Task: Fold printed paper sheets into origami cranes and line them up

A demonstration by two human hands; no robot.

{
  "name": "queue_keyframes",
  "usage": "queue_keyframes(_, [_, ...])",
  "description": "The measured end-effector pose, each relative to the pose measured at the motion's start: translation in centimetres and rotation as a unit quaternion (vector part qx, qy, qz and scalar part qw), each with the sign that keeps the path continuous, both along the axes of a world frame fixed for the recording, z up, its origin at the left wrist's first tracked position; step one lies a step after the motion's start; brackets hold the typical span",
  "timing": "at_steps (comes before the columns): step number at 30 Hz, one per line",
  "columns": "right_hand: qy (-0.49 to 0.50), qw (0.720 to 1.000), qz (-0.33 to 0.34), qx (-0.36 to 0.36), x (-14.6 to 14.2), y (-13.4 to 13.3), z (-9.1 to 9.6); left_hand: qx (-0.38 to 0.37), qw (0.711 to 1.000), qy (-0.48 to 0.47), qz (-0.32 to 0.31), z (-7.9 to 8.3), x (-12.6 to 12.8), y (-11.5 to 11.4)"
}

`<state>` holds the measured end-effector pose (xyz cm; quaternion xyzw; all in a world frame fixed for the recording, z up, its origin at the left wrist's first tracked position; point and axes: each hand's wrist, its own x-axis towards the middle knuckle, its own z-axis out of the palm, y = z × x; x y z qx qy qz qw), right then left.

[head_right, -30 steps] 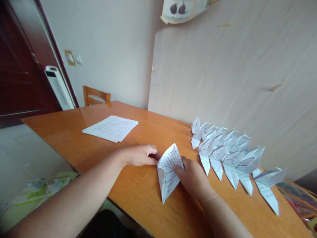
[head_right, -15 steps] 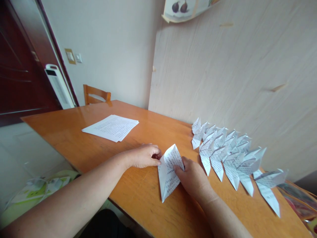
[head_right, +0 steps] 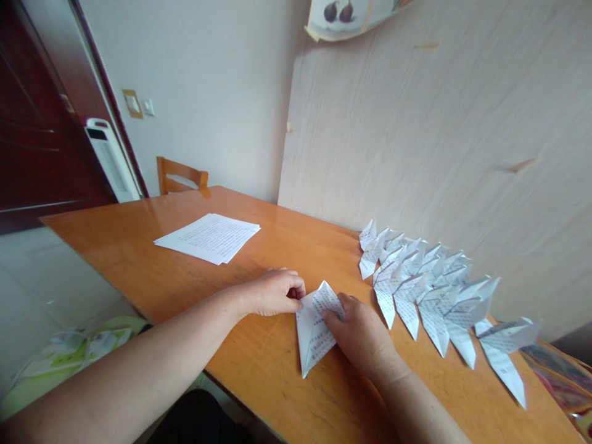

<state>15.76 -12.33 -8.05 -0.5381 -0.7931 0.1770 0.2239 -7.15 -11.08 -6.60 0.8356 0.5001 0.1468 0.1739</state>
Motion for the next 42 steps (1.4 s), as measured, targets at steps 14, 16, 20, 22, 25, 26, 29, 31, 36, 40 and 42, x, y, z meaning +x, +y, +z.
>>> queue_keyframes(14, [0.16,0.979,-0.019,0.124,-1.4,-0.9,1.4,0.016,1.0,0.019,-0.001,0.1,0.2,-0.1])
queue_keyframes(16, [0.152,0.982,-0.004,0.115,-1.5,-0.8,1.4,0.018,1.0,0.018,-0.003,0.2,0.2,-0.1])
queue_keyframes(20, [0.156,0.982,0.009,0.103,-1.5,-0.8,1.5,0.01,1.0,0.014,-0.002,0.3,0.3,-0.2])
queue_keyframes(22, [0.162,0.981,0.008,0.105,-1.5,-0.9,1.5,0.005,1.0,0.011,-0.001,0.4,0.3,-0.3])
queue_keyframes(25, [0.17,0.979,0.013,0.108,-1.4,-1.0,1.5,0.001,1.0,0.012,0.0,0.4,0.2,-0.3])
queue_keyframes(26, [0.173,0.979,0.014,0.108,-1.4,-1.0,1.5,0.001,1.0,0.012,0.0,0.4,0.2,-0.2])
queue_keyframes(29, [0.176,0.978,0.014,0.11,-1.2,-0.9,1.5,0.002,1.0,0.008,-0.004,0.4,0.2,-0.2])
queue_keyframes(31, [0.177,0.977,0.013,0.119,-1.1,-0.9,1.5,-0.001,1.0,0.005,-0.005,0.4,0.1,-0.2])
queue_keyframes(36, [0.19,0.975,-0.014,0.115,-1.2,-1.0,1.6,-0.004,1.0,0.002,-0.004,0.4,0.2,-0.3])
queue_keyframes(40, [0.212,0.97,-0.087,0.078,-1.1,-1.1,2.2,0.009,1.0,0.011,-0.002,0.2,0.3,-0.2])
queue_keyframes(42, [0.207,0.967,-0.135,0.064,-0.6,-0.8,2.6,0.014,1.0,0.016,-0.001,0.1,0.2,-0.2])
